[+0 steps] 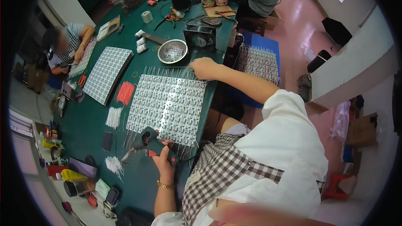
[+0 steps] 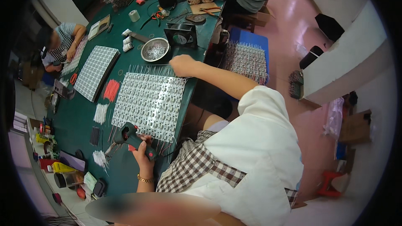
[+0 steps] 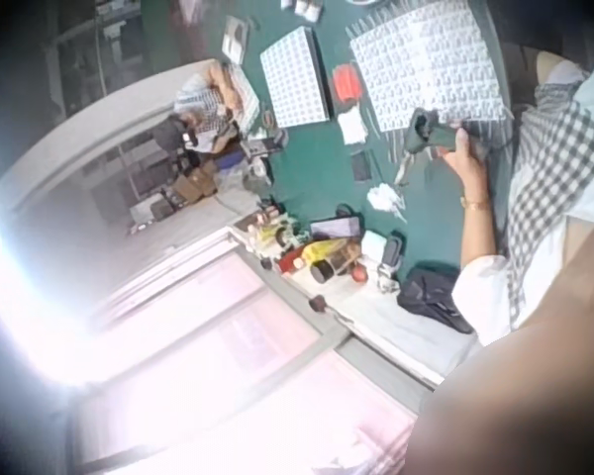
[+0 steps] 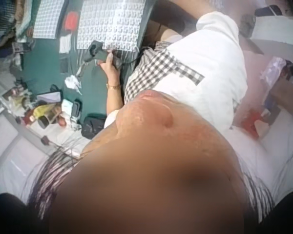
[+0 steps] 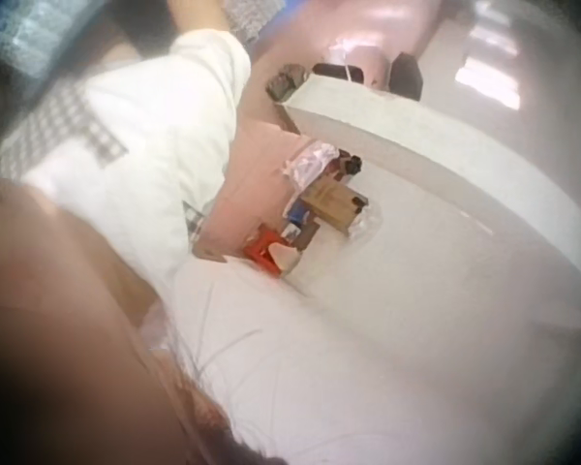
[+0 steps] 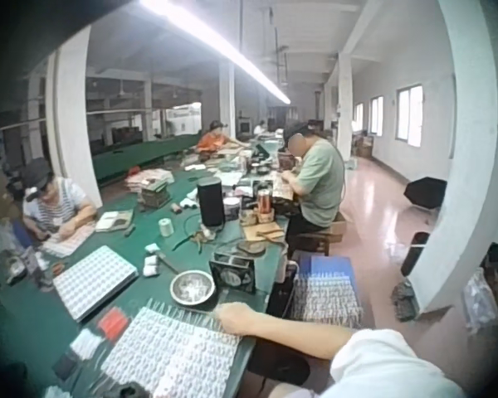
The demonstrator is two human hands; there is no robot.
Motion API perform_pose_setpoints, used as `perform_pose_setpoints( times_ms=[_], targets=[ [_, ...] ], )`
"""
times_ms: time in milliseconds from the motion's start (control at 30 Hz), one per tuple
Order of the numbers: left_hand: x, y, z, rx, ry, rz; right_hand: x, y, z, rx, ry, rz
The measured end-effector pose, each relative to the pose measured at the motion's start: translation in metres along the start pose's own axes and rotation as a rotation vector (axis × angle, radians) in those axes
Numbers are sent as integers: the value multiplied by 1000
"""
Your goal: The person solders wires onto a grid of LED boards on a factory assembly table using a soldering iron and solder wire.
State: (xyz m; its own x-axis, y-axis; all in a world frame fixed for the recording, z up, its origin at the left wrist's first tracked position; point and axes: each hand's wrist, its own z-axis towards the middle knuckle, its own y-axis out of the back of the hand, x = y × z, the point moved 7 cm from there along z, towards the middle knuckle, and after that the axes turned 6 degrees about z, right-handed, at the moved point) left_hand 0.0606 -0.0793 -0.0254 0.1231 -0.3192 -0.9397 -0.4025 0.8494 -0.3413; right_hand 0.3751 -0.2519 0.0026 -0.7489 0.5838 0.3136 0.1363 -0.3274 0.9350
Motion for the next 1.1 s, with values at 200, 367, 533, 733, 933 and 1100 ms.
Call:
perform_pose_setpoints(
  times_ms=[200,367,533,733,933,1100],
  targets=[
    [5,5,3,-13,-2,-2,7,30,-92,-399,-125,645],
    [12,15,13,-60,13,182,61,-17,-177,-27,-474,1072],
    [14,17,18,-28,42,267,95,-26,-223,103,-161,777],
    [19,22,11,162,71,395,109,-19,-227,145,-6,798],
    [18,12,-5,384,129,198,112,-22,-218,238,122,740],
    [16,8,-10,494,69,302,117,-30,-215,241,128,694]
  ],
)
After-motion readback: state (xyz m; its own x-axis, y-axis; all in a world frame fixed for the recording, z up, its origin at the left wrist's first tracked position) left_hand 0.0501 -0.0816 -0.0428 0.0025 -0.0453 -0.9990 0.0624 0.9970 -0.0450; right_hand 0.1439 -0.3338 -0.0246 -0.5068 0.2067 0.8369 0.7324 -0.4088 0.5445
